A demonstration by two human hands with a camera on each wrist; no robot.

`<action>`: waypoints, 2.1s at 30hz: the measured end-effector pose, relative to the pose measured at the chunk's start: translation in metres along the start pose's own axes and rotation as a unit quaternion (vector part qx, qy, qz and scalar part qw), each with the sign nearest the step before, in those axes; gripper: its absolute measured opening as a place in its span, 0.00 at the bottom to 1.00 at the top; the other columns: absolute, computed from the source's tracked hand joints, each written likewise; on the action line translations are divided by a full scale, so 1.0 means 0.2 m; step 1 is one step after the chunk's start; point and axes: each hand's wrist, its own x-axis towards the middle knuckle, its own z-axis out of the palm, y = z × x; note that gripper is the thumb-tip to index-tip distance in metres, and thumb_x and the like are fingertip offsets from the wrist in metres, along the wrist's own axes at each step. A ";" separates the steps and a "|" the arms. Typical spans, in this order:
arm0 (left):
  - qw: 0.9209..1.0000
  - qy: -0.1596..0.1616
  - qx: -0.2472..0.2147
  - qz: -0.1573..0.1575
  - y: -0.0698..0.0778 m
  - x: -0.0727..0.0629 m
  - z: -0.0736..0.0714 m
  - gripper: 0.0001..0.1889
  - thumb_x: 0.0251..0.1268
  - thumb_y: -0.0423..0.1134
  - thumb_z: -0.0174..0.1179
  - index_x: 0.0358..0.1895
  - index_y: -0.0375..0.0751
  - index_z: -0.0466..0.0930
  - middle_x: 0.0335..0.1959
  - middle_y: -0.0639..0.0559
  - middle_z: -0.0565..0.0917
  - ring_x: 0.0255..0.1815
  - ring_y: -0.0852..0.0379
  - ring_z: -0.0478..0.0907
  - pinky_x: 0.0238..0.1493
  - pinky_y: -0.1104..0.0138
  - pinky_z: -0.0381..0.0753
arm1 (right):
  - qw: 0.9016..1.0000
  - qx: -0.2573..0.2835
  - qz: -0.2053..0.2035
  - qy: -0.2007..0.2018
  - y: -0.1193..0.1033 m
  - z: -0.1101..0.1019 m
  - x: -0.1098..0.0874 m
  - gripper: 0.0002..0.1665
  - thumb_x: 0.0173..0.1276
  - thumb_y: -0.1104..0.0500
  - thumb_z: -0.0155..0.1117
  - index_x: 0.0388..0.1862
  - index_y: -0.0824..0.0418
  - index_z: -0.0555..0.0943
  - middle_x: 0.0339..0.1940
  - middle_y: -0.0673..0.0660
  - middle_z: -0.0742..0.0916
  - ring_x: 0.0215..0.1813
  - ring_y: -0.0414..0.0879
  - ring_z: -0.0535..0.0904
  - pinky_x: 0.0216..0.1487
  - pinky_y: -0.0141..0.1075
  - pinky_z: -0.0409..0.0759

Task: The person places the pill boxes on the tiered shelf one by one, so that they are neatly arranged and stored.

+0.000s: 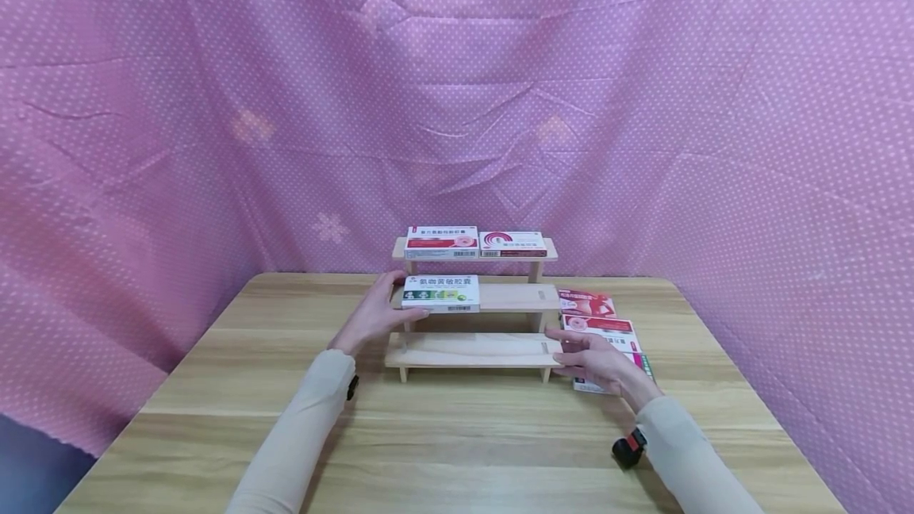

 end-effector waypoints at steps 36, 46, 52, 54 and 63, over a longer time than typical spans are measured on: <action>0.995 0.033 -0.072 -0.062 -0.06 -0.11 -0.04 0.59 0.38 0.70 0.71 0.76 0.58 0.51 0.76 0.46 0.58 0.65 0.39 0.67 0.64 0.43 0.73 | 0.997 -0.064 -0.024 0.026 -0.01 -0.08 -0.06 0.32 0.74 0.69 0.51 0.75 0.69 0.59 0.67 0.71 0.75 0.55 0.47 0.82 0.60 0.43 0.82; 0.987 0.011 -0.117 -0.109 -0.09 -0.19 -0.04 0.55 0.47 0.61 0.72 0.77 0.47 0.51 0.74 0.39 0.61 0.73 0.38 0.60 0.72 0.42 0.63 | 0.972 -0.220 -0.056 0.059 -0.07 -0.21 -0.21 0.34 0.67 0.61 0.66 0.71 0.67 0.68 0.67 0.68 0.77 0.61 0.55 0.80 0.61 0.43 0.81; 0.971 -0.019 -0.189 -0.146 -0.11 -0.26 0.00 0.49 0.54 0.48 0.72 0.76 0.40 0.52 0.72 0.32 0.62 0.72 0.35 0.61 0.69 0.45 0.69 | 0.959 -0.271 -0.057 0.059 -0.08 -0.30 -0.27 0.33 0.68 0.59 0.64 0.70 0.66 0.69 0.67 0.67 0.77 0.66 0.60 0.74 0.67 0.52 0.74; 0.966 -0.024 -0.208 -0.153 -0.12 -0.27 0.01 0.47 0.55 0.44 0.71 0.75 0.38 0.53 0.71 0.31 0.63 0.68 0.36 0.66 0.67 0.48 0.73 | 0.956 -0.283 -0.064 0.053 -0.08 -0.33 -0.29 0.32 0.69 0.59 0.63 0.69 0.67 0.69 0.68 0.68 0.76 0.68 0.63 0.71 0.68 0.55 0.72; 0.941 -0.070 -0.293 -0.154 -0.16 -0.32 0.00 0.41 0.60 0.31 0.65 0.75 0.36 0.54 0.70 0.33 0.65 0.53 0.49 0.80 0.59 0.55 0.82 | 0.942 -0.324 -0.070 0.049 -0.07 -0.40 -0.34 0.32 0.67 0.58 0.65 0.68 0.68 0.71 0.70 0.70 0.73 0.73 0.70 0.61 0.68 0.65 0.65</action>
